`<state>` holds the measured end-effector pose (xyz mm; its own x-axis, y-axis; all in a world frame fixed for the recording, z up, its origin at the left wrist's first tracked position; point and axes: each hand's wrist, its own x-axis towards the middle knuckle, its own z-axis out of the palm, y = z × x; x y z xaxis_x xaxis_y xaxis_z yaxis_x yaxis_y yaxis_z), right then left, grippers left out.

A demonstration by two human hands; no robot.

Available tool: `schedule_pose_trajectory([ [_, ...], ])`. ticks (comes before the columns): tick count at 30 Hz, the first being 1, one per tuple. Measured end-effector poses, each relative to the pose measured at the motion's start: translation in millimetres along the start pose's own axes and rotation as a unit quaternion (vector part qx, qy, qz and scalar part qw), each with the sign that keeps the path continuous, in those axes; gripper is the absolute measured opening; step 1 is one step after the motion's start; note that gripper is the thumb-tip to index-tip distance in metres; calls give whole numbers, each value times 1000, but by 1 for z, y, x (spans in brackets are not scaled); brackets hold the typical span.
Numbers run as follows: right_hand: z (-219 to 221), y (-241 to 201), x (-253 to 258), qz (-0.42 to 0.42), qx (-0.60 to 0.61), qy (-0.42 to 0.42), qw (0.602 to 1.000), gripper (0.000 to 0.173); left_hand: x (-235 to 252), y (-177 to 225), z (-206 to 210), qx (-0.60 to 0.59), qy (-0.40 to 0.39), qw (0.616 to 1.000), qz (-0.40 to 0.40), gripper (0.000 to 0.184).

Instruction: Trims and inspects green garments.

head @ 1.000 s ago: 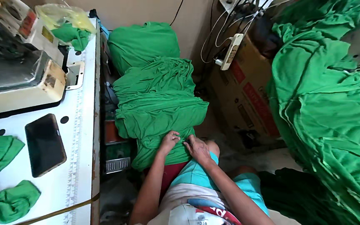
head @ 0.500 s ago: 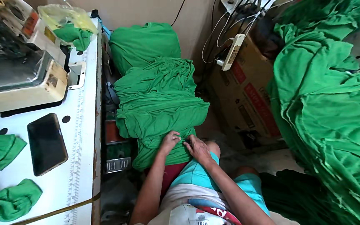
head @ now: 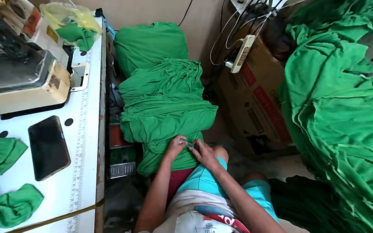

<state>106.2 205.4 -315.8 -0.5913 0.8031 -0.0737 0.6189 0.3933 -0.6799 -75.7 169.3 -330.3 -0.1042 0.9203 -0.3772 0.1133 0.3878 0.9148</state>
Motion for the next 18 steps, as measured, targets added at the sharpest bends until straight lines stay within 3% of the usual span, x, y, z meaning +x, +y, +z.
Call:
schedule_pose_trajectory([
  [4,1,10,-2,43,56,70,995,43,0,2,0,-2,2,1000,-11,37],
  [7,-5,2,-3,80,11,23,996,46,1,7,-1,-3,0,999,-32,37],
  [11,-5,-6,-5,47,-67,-25,996,46,2,10,-3,-1,-5,999,-48,38],
  [18,0,-7,-3,17,-119,-34,992,42,2,12,-3,-4,-12,998,-60,38],
])
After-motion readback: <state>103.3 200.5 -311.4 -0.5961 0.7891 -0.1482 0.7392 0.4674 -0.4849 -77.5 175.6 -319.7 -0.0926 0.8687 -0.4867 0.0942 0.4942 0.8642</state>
